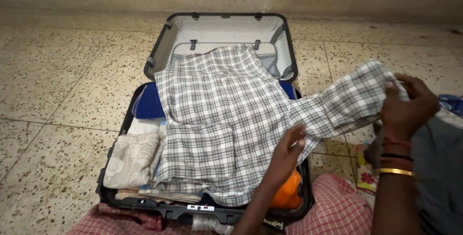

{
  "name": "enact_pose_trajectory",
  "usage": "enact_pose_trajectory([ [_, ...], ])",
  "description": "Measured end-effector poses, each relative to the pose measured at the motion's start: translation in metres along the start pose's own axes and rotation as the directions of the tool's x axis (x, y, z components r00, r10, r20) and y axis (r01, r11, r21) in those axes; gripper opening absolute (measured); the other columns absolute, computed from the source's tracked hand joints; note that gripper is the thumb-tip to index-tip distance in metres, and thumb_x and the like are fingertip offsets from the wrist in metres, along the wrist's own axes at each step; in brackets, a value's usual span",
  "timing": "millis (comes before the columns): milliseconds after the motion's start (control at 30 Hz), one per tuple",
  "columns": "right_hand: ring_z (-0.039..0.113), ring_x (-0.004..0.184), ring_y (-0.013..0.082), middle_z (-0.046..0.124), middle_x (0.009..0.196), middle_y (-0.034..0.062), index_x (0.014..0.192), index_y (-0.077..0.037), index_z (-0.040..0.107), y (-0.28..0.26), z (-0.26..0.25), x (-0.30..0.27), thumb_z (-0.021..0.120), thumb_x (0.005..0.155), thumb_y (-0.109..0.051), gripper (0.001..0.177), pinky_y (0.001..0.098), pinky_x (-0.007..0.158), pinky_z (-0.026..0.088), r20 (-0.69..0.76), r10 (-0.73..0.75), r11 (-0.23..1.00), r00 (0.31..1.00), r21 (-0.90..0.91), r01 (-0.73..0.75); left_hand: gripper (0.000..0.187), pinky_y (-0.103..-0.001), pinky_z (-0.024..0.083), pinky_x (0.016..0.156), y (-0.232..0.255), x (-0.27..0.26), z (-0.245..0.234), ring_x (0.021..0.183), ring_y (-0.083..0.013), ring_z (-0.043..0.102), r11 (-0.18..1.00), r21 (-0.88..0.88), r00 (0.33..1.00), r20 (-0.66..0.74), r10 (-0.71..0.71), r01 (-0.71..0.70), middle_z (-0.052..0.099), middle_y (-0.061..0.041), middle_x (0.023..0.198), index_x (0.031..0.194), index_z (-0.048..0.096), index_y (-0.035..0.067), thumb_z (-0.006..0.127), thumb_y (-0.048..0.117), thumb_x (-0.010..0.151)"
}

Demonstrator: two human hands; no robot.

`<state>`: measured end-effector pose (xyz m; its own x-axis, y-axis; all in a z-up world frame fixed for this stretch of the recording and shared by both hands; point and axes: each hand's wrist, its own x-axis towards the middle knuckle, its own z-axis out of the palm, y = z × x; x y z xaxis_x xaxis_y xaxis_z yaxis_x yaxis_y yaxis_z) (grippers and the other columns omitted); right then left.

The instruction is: The person folds a checkered shirt and places it into an open suitcase on the floor, arranging it neatly with other items.

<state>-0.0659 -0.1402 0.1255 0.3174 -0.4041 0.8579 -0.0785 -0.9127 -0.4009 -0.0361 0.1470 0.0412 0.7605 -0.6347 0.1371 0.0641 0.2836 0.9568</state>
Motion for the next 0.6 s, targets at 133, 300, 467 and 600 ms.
enact_pose_trajectory([
  [133,0.076,0.097,0.0258,0.077,0.106,0.0155,0.114,-0.001,0.078,-0.066,-0.009,0.010,0.078,0.101,0.003,0.014,0.0385,0.088,0.061,0.108,-0.050,0.999,0.993,0.005,0.050,0.087,-0.048,0.026,0.125,-0.012,0.052,0.008,0.157,-0.0307,0.023,0.930,-0.253,0.961,0.139,-0.238,0.267,0.010,-0.009,0.173,0.166,0.004,0.020,0.033,0.067,0.100],
  [300,0.076,0.098,0.0247,0.078,0.110,0.0132,0.117,-0.005,0.076,-0.114,0.004,0.013,0.074,0.100,-0.002,0.018,0.0360,0.086,0.062,0.213,-0.131,0.983,0.968,0.154,0.099,0.080,-0.053,0.032,0.120,-0.020,0.067,0.008,0.152,-0.0353,0.029,0.826,-0.474,0.952,0.127,-0.279,0.305,0.013,-0.009,0.171,0.164,0.007,0.025,0.021,0.066,0.097],
  [467,0.077,0.090,0.0206,0.078,0.107,0.0120,0.119,-0.009,0.076,-0.155,0.008,0.002,0.074,0.090,-0.010,0.029,0.0317,0.070,0.061,0.467,-0.221,0.955,0.856,0.283,0.092,0.083,-0.053,0.033,0.118,-0.020,0.063,-0.002,0.147,-0.0423,0.036,0.808,-0.519,0.960,0.119,-0.254,0.278,0.024,-0.018,0.167,0.164,0.017,0.018,0.015,0.069,0.099],
  [600,0.074,0.078,0.0208,0.078,0.101,0.0091,0.118,-0.013,0.075,-0.185,0.013,-0.007,0.077,0.080,-0.017,0.039,0.0356,0.069,0.061,0.737,-0.144,0.972,0.660,0.230,-0.044,0.089,-0.051,0.033,0.121,-0.017,0.060,-0.004,0.147,-0.0356,0.040,0.730,-0.620,0.954,0.114,-0.278,0.287,0.038,-0.022,0.162,0.160,0.027,0.011,0.015,0.074,0.099],
])
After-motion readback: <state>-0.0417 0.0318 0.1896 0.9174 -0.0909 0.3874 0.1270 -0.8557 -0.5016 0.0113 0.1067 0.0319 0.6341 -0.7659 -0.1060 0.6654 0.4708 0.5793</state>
